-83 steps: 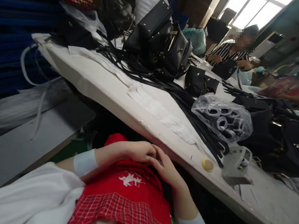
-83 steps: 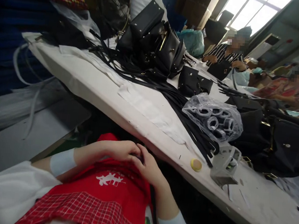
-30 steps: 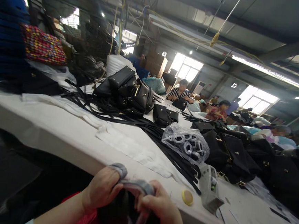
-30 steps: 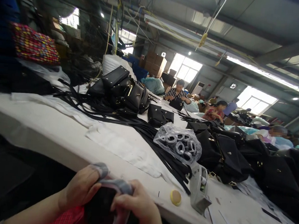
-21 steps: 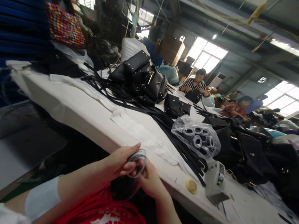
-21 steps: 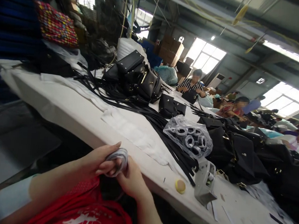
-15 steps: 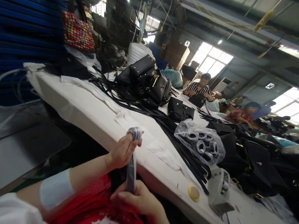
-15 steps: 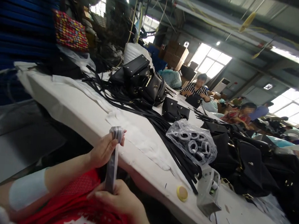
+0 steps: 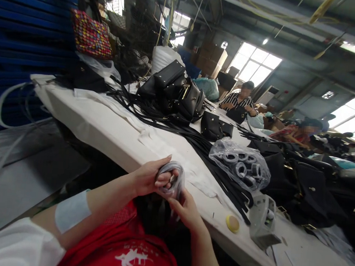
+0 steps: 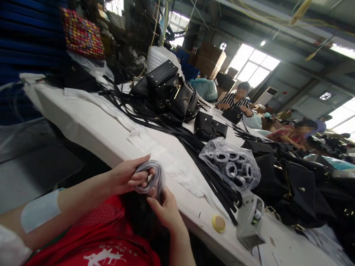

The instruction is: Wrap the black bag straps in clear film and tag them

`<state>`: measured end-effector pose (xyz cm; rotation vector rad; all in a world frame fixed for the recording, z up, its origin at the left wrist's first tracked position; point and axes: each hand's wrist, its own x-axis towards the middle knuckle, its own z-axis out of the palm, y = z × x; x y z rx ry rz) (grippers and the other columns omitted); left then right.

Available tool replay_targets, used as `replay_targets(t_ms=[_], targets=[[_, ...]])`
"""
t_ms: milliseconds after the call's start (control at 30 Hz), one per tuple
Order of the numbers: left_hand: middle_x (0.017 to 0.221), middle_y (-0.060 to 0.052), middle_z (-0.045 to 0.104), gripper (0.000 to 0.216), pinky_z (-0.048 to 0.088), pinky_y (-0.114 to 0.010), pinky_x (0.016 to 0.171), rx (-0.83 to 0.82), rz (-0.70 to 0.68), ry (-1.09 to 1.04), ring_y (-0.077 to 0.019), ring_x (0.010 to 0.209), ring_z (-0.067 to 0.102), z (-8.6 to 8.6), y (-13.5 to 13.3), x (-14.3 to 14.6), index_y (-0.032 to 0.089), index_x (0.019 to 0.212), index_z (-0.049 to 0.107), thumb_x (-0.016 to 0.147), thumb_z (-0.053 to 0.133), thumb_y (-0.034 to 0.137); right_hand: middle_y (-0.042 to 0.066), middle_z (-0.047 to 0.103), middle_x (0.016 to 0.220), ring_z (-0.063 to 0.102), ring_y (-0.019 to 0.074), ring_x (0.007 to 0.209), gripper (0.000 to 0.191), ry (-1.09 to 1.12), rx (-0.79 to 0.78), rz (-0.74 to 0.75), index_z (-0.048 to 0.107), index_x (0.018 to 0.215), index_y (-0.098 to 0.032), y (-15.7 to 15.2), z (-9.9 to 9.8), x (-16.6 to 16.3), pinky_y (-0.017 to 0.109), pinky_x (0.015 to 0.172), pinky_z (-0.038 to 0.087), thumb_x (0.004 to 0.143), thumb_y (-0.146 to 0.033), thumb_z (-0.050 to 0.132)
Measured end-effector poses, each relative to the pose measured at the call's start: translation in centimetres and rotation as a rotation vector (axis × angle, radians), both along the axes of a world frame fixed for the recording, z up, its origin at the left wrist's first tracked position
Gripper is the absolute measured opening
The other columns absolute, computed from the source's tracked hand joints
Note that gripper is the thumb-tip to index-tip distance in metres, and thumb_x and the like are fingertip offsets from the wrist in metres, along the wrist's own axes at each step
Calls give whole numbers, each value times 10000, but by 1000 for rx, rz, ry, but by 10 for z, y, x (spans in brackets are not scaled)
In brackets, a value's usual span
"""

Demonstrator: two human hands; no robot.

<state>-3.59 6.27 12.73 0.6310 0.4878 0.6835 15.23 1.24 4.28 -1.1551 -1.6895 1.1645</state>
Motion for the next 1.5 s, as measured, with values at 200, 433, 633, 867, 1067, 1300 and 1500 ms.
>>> replay_targets(t_ms=[200,433,633,867,1067,1300,1500], targets=[[563,-1,519,508,498,-270,695,162,268,-142,-97,472,480,20,15,-5,52,900,683,1011,302,370,-23,540,661,484,131,576,372,-24,-109,-208,601,1098,-153,9,-36,-1,253,562,420,863,-437,551],[920,-117,649,491,410,-421,953,949,800,394,-284,935,585,-8,24,-10,153,1010,649,834,551,601,27,638,734,527,123,598,411,37,-314,480,731,1032,-178,-30,22,1,238,569,406,869,-519,572],[546,-60,570,467,434,-323,651,1251,282,762,-212,570,548,-45,7,-5,202,551,595,782,580,607,46,606,595,560,182,575,458,182,-107,50,722,808,-160,-23,50,57,325,625,468,794,-606,622],[274,58,331,693,302,-251,366,357,29,467,-102,242,285,-28,-1,2,140,590,637,855,369,722,76,699,877,645,245,854,396,-192,-156,-113,660,1072,-146,5,16,59,375,824,476,856,-470,588],[306,79,290,681,403,-216,445,55,83,278,-56,259,245,-12,18,-13,112,590,627,949,316,600,9,631,766,569,189,752,315,-241,-73,-91,653,914,-157,-3,-1,47,289,703,440,855,-459,585],[558,18,474,534,483,-264,657,261,377,107,-102,494,481,-9,37,0,89,860,624,1009,244,434,-28,523,618,458,109,557,370,-79,-268,86,644,923,-159,-18,2,-3,226,536,368,887,-510,532],[760,-76,580,437,416,-373,814,1059,453,571,-249,771,542,-52,-1,26,177,813,606,783,609,613,-51,456,499,370,80,420,417,211,-320,92,616,803,-170,-26,42,-2,213,447,302,907,-547,473]])
